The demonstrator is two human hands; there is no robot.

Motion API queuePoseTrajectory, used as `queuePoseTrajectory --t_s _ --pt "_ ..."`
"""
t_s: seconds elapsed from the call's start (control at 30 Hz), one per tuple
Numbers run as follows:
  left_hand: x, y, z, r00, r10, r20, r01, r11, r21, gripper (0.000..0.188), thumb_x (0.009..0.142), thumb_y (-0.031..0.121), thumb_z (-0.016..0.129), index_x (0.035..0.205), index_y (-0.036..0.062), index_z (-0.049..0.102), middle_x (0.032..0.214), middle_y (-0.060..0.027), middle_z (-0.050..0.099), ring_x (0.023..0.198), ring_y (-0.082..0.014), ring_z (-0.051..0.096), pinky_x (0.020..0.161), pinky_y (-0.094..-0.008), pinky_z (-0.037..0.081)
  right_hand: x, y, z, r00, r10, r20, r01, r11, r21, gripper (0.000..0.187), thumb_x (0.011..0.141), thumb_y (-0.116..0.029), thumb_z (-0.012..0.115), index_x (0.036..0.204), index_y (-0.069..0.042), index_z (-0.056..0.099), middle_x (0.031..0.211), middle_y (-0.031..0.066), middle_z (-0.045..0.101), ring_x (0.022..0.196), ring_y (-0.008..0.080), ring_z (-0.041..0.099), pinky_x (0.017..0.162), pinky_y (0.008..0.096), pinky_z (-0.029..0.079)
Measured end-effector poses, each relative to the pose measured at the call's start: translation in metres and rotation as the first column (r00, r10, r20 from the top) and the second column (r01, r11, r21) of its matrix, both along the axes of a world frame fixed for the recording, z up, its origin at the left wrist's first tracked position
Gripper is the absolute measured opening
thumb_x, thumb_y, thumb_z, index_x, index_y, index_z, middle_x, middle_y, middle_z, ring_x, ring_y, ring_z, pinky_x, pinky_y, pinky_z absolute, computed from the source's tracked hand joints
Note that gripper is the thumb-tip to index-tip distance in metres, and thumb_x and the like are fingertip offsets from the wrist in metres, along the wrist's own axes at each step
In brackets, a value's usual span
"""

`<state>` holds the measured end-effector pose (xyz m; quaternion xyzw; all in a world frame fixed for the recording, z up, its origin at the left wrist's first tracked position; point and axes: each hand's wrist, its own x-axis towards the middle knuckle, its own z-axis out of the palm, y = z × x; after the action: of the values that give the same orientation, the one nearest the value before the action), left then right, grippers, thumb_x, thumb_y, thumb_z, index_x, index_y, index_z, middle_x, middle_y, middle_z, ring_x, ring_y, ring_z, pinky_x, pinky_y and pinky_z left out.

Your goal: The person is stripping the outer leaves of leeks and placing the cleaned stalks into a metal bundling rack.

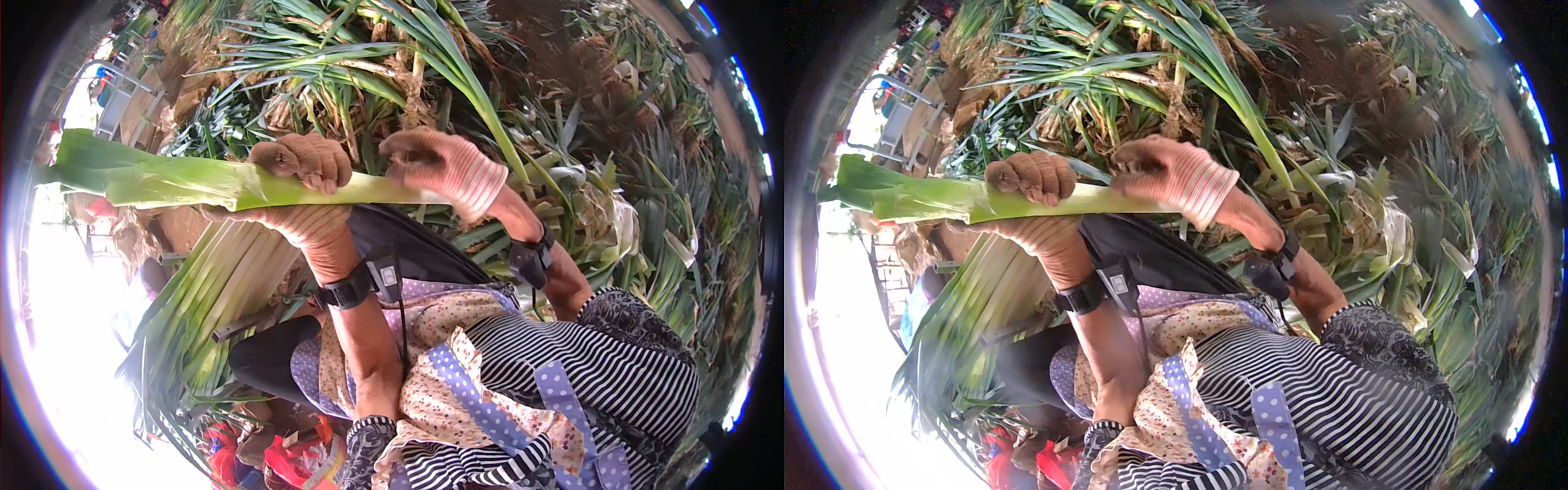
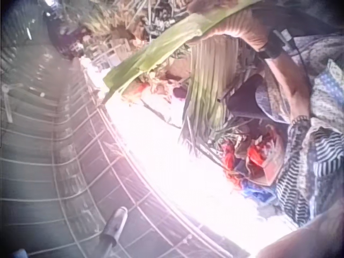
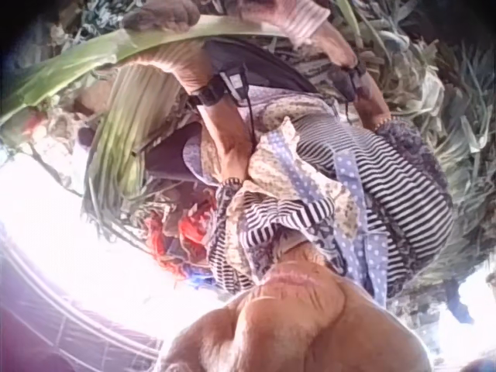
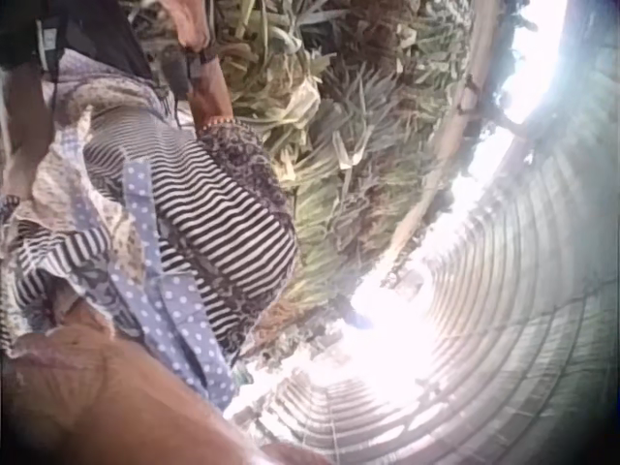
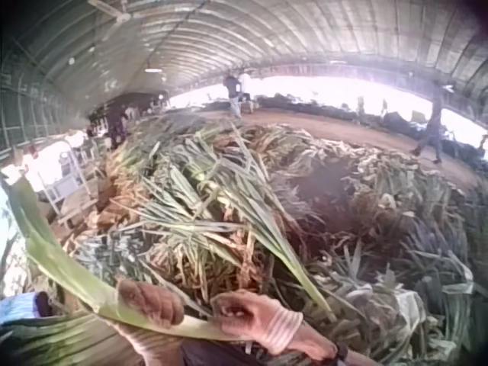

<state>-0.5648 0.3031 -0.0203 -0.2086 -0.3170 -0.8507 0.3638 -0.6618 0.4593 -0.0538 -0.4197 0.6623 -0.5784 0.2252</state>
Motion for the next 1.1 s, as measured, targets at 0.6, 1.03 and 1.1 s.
queuePoseTrajectory --t_s 0.6,1.03,1.1 --pt "0.068 -0.029 0.002 0.975 0.219 0.022 -0.22 0.974 0.051 0.043 0.071 0.054 0.069 0.069 0.0153 0.051 0.054 0.0054 0.042 0.043 -0.0034 0.036 0.04 -0.0182 0.03 -0.039 0.167 -0.082 0.709 -0.425 -0.562 0.686 0.231 0.69 0.04 0.08 -0.042 0.053 0.101 -0.01 0.065 0.086 0.0179 0.066 0.085 0.0361 0.062 0.078 0.0421 0.048" --pt "0.066 -0.029 0.006 0.982 0.048 -0.183 -0.068 0.992 -0.107 0.019 0.085 0.025 0.06 0.072 0.016 0.05 0.048 0.0057 0.04 0.038 -0.0031 0.038 0.036 -0.0188 0.032 -0.047 0.181 -0.089 0.748 -0.464 -0.474 0.659 0.437 0.612 0.055 0.073 -0.03 0.069 0.12 -0.006 0.053 0.118 0.0206 0.055 0.107 0.0341 0.054 0.092 0.0403 0.043" --pt "0.056 -0.021 0.007 0.984 0.015 -0.177 -0.039 0.991 -0.13 0.02 0.085 0.026 0.06 0.072 0.0156 0.049 0.049 0.0054 0.041 0.037 -0.0038 0.037 0.035 -0.0194 0.033 -0.005 0.11 -0.041 0.794 -0.412 -0.448 0.574 0.75 0.327 0.062 0.075 -0.035 0.069 0.12 0.003 0.05 0.12 0.0247 0.052 0.113 0.0339 0.051 0.094 0.0401 0.042"
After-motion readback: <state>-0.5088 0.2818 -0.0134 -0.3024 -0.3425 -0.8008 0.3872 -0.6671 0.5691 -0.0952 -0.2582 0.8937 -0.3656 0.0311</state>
